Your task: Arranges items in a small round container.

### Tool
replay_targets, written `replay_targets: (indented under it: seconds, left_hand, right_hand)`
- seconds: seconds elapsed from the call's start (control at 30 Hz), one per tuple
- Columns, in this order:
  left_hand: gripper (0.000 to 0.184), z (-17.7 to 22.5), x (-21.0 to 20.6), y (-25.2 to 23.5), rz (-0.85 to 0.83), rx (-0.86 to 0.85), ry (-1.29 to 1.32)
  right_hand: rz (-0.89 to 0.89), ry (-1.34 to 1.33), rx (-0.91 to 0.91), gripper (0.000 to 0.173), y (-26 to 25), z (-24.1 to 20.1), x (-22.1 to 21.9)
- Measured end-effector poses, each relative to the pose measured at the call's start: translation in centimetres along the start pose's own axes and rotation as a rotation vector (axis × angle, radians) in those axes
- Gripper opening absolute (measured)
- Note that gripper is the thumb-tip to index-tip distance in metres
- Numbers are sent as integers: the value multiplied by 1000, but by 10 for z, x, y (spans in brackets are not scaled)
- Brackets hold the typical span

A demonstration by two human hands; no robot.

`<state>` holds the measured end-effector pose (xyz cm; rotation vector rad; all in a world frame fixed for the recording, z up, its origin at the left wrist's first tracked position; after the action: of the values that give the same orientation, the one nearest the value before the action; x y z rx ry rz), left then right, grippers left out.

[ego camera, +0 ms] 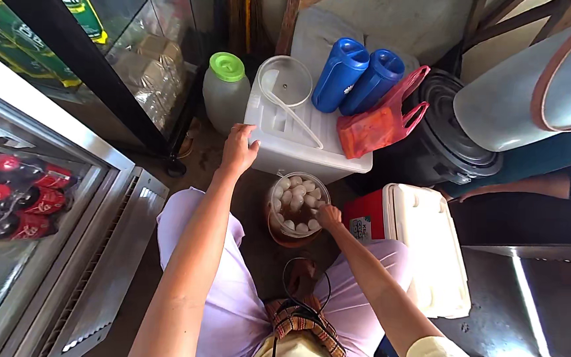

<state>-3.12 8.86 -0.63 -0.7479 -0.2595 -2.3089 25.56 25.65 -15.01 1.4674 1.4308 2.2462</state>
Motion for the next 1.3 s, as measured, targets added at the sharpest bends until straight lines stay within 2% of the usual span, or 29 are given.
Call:
replay_targets:
  seconds: [0.1, 0.17, 0.23, 0.37, 0.47, 0.57, 0.63, 0.7, 0.8, 0.87, 0.9, 0.97, 1.07, 1.17, 1.23, 1.3]
  left_hand:
    - [42, -1, -1, 0, 18, -24, -13]
    - [41, 2, -2, -3, 13, -36, -30]
    - [42, -1, -4, -1, 10, -11, -14]
    - [42, 1, 0, -5, 31, -36, -16]
    - [43, 3, 0, 1, 34, -119, -38]
    - [44, 1, -7, -10, -7, -190, -46]
    - [44, 1, -7, -6, -2, -172, -27]
    - [43, 5, -3, 0, 21, -149, -27]
    - [43, 10, -7, -1, 12, -146, -30]
    - [43, 12, -8, 0, 4, -142, -46]
    - [43, 12, -7, 1, 6, -137, -50]
    - [44, 15, -6, 2, 12, -124, -55]
    - [44, 14, -6, 1, 5, -97, -53]
    - [44, 15, -8, 3, -4, -87, -44]
    - [44, 17, -7, 5, 12, -87, -31]
    - [44, 18, -5, 9, 17, -78, -19]
  right_hand:
    - [-79, 50, 108, 42, 6, -43, -12]
    - [-102, 26, 165, 42, 4, -54, -8]
    - [-88, -78, 139, 45, -3, -36, -6]
    - [40, -513, -62, 46, 0, 25, -21]
    - [134, -571, -13, 45, 21, 27, -15]
    - [264, -608, 43, 52, 33, 29, -5]
    - [349, -653, 46, 42, 40, 30, -7]
    - [541, -742, 100, 32, 47, 28, -17]
    - [939, -896, 206, 32, 68, 34, -40]
    - [1057, -974, 189, 35, 80, 35, -47]
    - [1055, -1011, 158, 35, 84, 35, -48]
    - [926, -1055, 89, 30, 81, 36, -46]
    - [779, -1052, 142, 37, 71, 22, -45]
    - [812, -1001, 278, 37, 66, 1, -39]
    - [858, -976, 286, 32, 65, 0, -22]
    - [801, -947, 281, 29, 55, 2, -6]
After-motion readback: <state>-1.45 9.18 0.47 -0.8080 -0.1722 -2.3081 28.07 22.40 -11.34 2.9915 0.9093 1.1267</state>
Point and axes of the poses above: each hand's wrist, its own y-axis away from the middle knuckle, its own x-axis out of the back of the hand, z = x × y, the point moved 8 cm from there along -y, towards the middle knuckle, and after that the axes turned 6 degrees about -z, right-handed, at the moved point
